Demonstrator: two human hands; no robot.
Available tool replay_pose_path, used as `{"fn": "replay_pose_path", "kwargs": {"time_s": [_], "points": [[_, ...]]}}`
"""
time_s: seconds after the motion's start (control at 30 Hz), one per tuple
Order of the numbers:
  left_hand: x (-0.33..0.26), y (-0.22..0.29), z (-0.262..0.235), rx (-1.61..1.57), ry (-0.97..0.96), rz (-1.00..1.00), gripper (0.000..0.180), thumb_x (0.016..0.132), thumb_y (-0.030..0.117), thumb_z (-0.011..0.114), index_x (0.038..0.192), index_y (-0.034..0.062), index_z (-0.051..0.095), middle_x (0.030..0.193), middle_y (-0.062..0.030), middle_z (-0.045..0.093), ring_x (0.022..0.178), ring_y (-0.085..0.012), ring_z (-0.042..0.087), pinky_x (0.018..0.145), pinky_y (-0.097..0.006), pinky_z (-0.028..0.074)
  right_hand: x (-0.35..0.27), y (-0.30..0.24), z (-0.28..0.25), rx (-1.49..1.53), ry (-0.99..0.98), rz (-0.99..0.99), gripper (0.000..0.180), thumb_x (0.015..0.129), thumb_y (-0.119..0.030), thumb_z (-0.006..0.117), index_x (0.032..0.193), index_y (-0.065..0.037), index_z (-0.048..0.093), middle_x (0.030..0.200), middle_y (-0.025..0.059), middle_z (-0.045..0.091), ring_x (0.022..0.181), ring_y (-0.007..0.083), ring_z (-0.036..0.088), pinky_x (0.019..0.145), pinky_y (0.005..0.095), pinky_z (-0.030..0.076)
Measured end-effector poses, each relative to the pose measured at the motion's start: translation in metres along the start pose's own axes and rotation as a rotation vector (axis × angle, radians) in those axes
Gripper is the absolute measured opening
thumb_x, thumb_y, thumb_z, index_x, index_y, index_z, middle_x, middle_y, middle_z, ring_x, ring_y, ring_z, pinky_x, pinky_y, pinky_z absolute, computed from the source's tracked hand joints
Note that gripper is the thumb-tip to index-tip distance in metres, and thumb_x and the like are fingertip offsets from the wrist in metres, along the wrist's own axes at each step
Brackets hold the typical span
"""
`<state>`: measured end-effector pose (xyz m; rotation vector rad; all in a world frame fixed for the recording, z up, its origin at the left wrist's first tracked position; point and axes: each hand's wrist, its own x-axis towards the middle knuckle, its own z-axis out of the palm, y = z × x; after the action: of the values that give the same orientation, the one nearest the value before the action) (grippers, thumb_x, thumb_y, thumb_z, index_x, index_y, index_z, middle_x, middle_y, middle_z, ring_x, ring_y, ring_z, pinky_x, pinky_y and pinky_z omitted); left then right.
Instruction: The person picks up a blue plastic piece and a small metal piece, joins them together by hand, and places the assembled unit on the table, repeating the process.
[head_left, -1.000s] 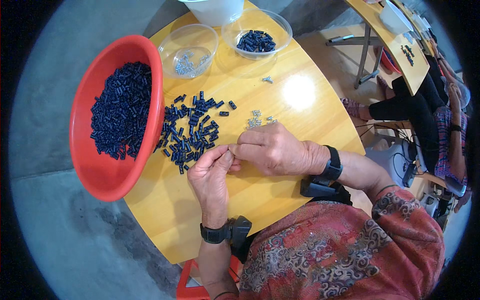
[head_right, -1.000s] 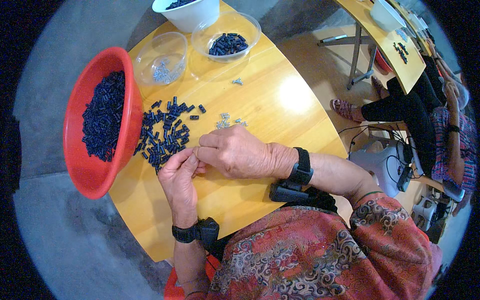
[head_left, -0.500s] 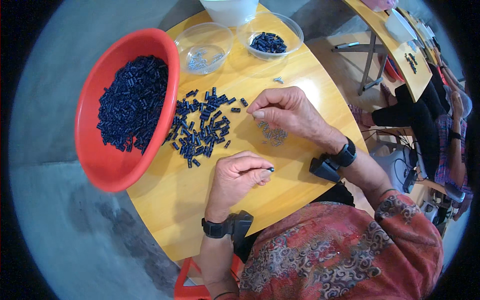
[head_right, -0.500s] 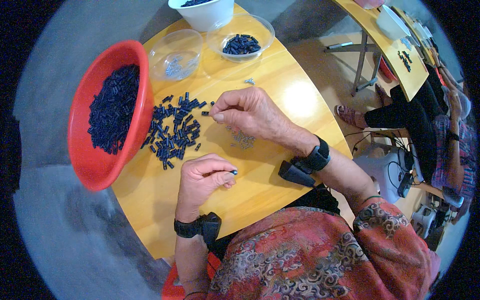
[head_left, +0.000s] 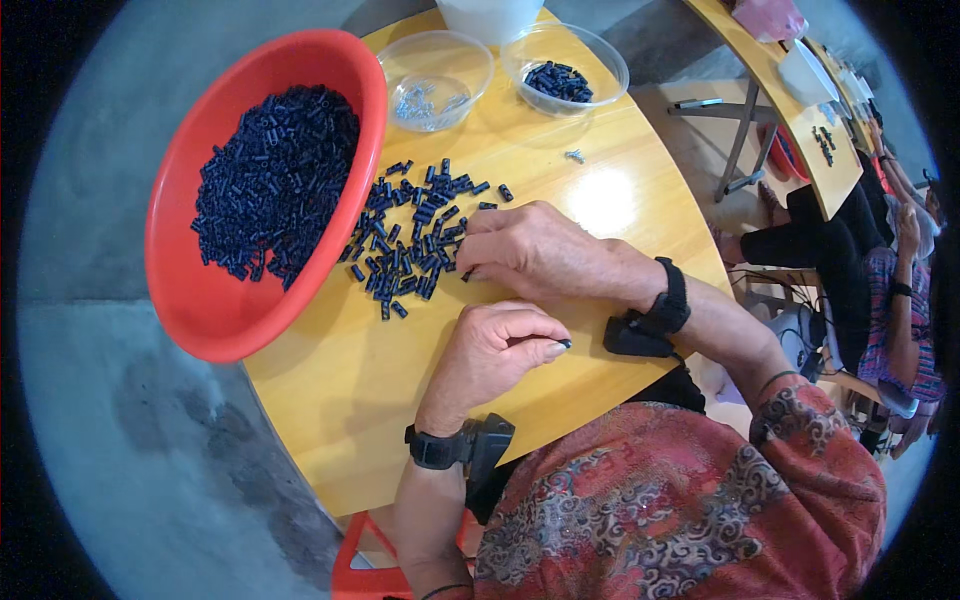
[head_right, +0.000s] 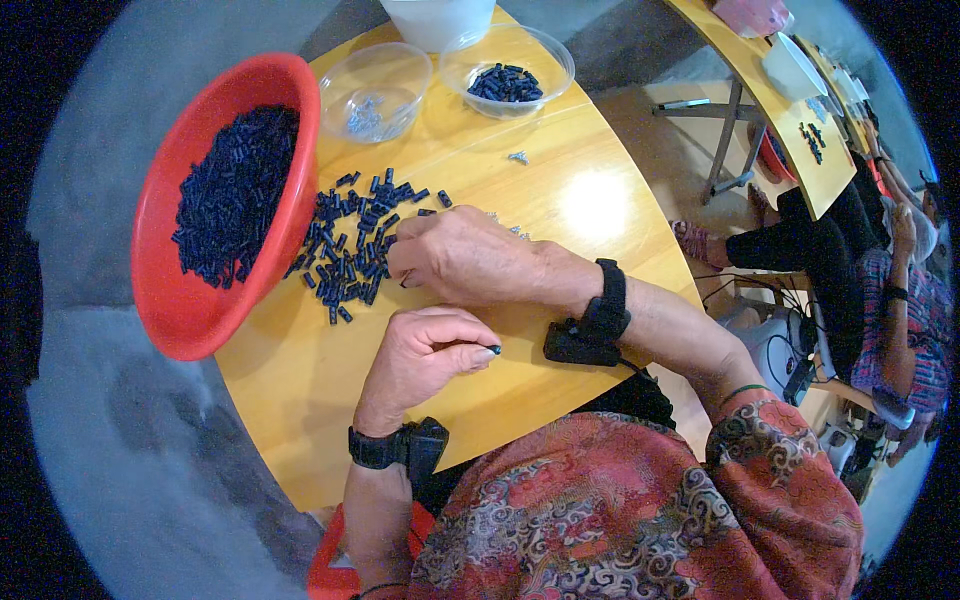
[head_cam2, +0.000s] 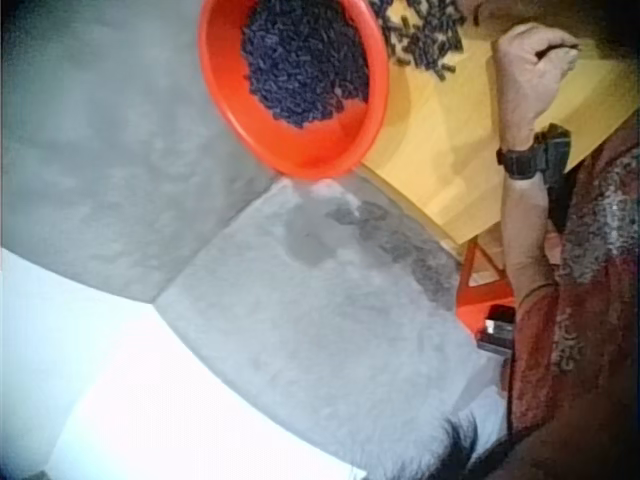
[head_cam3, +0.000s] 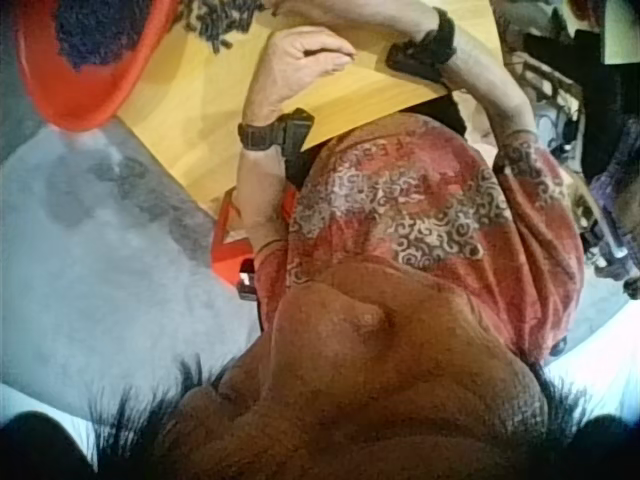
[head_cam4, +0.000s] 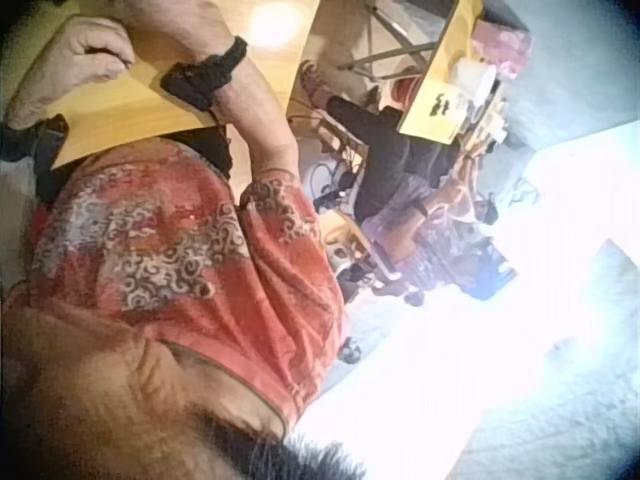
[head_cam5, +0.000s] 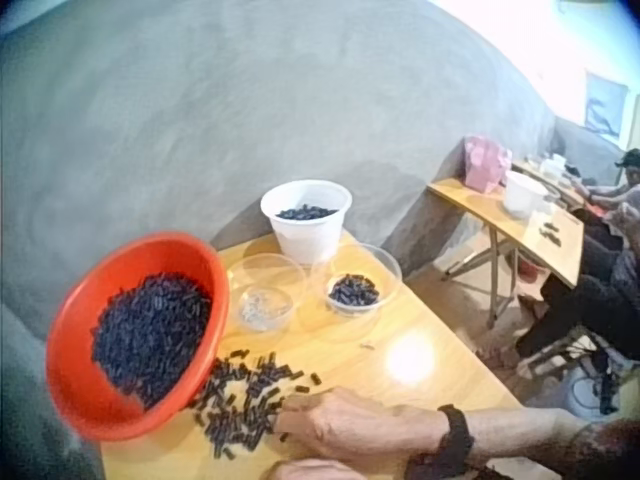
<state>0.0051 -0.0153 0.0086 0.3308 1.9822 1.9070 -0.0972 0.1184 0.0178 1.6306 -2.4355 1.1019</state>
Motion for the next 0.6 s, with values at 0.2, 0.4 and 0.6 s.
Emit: {"fn": "replay_pose_path", "kwargs": {"time_s": [0.2,0.4,0.6], "points": [[-0.002,-0.001,0.0,-0.006,-0.003,-0.033,0.011,0.075,-0.007,0.066,0.085,-0.0027,0.069,0.076,-0.0045,0.065,0.067,-0.0097,0.061,0.06,-0.023,0.05,0.007,-0.002,0.007,-0.139,-0.16,0.011,0.012,0.07,-0.015,0.063,0.073,-0.005,0.056,0.075,0.0085,0.055,0.065,0.0298,0.062,0.052,0.0407,0.05],[-0.001,0.012,-0.002,-0.067,0.087,0.003,0.009,0.078,-0.005,0.065,0.086,-0.0028,0.069,0.079,-0.0058,0.067,0.067,-0.0107,0.063,0.061,-0.023,0.05,-0.012,0.013,-0.004,0.058,0.09,0.055,0.007,0.077,-0.009,0.063,0.082,-0.004,0.061,0.078,0.0102,0.061,0.063,0.0256,0.062,0.057,0.0363,0.051],[-0.005,-0.003,-0.013,-0.324,0.457,-0.019,0.018,0.086,0.006,0.065,0.1,-0.0038,0.065,0.084,-0.0093,0.067,0.07,-0.0139,0.064,0.063,-0.025,0.053,-0.018,0.002,-0.028,0.937,0.239,0.578,0.015,0.087,-0.008,0.064,0.101,-0.005,0.067,0.08,-0.0001,0.065,0.067,0.0037,0.056,0.057,0.0209,0.047]]}}
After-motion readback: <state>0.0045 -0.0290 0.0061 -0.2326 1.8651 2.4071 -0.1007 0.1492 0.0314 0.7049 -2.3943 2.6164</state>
